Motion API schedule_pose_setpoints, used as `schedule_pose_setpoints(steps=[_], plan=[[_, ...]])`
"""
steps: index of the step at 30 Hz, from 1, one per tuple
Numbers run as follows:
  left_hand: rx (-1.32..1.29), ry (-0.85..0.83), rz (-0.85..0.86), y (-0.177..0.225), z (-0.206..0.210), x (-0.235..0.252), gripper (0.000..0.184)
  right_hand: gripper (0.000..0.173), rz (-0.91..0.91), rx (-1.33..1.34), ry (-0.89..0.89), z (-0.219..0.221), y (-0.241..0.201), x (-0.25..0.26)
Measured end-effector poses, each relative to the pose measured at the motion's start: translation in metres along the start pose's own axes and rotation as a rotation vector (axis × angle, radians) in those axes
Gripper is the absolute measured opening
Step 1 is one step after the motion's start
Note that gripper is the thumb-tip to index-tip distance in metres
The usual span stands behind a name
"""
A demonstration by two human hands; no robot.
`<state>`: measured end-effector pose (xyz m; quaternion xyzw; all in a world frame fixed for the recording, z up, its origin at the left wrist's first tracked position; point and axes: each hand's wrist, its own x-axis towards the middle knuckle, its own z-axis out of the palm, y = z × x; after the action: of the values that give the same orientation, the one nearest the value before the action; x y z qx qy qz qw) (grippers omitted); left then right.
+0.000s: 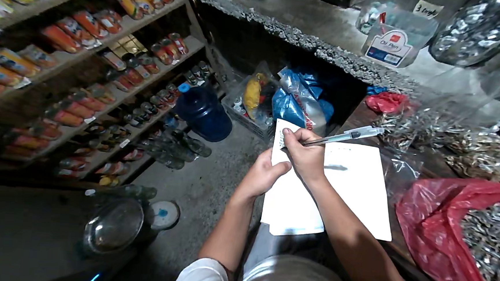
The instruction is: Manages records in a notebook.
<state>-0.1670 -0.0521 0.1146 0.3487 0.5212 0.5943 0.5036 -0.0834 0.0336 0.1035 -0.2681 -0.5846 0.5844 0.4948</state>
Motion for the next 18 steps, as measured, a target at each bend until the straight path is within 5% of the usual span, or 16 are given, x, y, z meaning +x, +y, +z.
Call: schedule_pose_setpoints(steps=[18], plan=[[-0.022, 0.018, -0.058, 0.0035, 0.0046, 0.0011, 0.025, 0.039, -0.04, -0.078, 0.006, -0.0043, -0.0005, 0.0009]])
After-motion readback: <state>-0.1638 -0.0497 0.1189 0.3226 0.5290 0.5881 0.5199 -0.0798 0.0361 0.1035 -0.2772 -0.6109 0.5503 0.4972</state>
